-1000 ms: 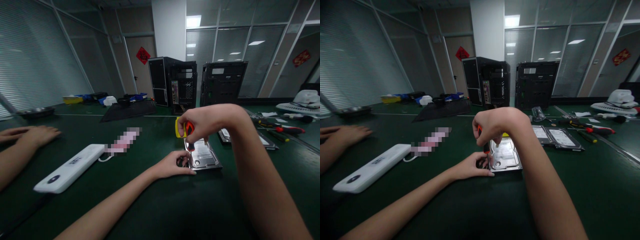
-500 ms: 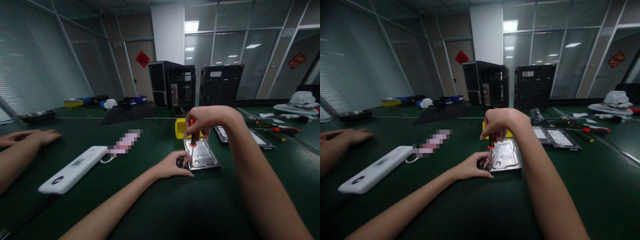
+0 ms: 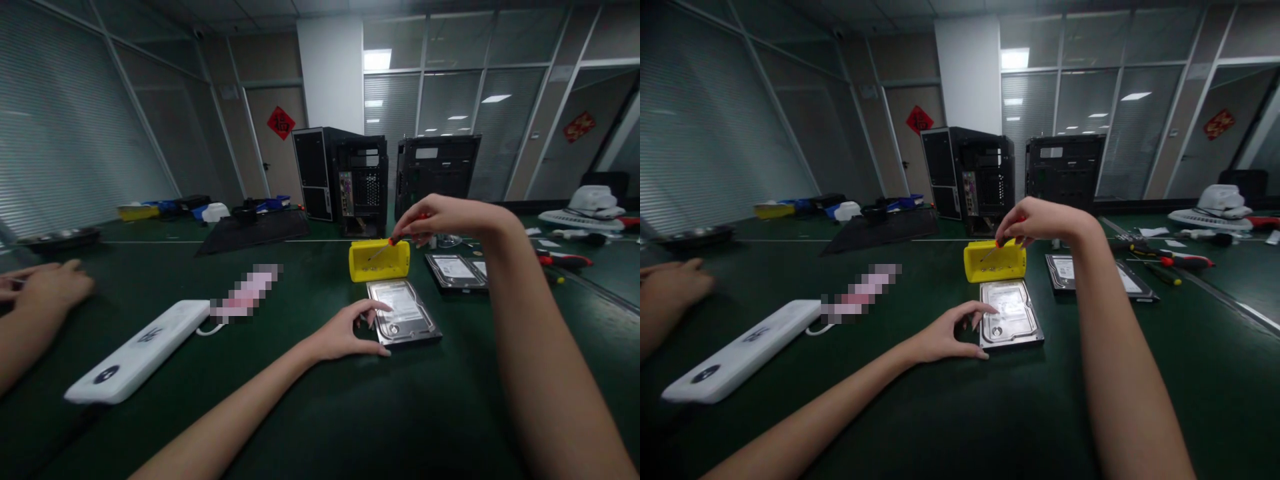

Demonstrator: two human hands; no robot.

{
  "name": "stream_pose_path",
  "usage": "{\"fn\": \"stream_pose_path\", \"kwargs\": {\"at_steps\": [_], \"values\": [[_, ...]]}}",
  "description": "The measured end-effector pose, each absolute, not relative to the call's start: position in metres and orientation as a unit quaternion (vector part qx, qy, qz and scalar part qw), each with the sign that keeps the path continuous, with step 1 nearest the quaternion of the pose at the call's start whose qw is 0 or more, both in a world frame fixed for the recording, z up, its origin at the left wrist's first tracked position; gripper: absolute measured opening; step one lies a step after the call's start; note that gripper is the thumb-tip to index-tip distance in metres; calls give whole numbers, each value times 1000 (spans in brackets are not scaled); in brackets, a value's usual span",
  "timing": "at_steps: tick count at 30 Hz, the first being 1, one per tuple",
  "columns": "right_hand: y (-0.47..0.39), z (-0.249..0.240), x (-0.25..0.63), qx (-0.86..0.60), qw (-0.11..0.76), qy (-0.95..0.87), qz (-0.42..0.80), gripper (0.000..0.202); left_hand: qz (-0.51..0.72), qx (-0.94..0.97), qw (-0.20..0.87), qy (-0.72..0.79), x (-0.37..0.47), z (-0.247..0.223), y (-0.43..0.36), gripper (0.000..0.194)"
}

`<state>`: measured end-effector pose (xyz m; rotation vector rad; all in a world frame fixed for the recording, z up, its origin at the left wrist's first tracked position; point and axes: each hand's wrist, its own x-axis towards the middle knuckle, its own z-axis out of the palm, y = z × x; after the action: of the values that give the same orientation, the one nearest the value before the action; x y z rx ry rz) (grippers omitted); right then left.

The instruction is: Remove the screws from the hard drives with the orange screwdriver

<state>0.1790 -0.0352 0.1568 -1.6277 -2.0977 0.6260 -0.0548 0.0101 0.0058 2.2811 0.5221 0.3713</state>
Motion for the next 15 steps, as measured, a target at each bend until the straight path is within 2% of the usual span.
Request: {"fn": "stream_pose_path", "kwargs": {"at_steps": [4,7,10,15], "values": [[-13,143,166,-593,144,-769,190,30,150,898,364,195,-55,8,9,56],[3,130,153,-665,98,-735,89,26,155,901,360,188,-53,8,9,57],[13,116,141,-700,101,-706,-26,26,153,900,363,188,-52,8,10,51],[21,102,125,-715,119,-684,-80,30,157,898,365,191,-51,8,10,40]]}}
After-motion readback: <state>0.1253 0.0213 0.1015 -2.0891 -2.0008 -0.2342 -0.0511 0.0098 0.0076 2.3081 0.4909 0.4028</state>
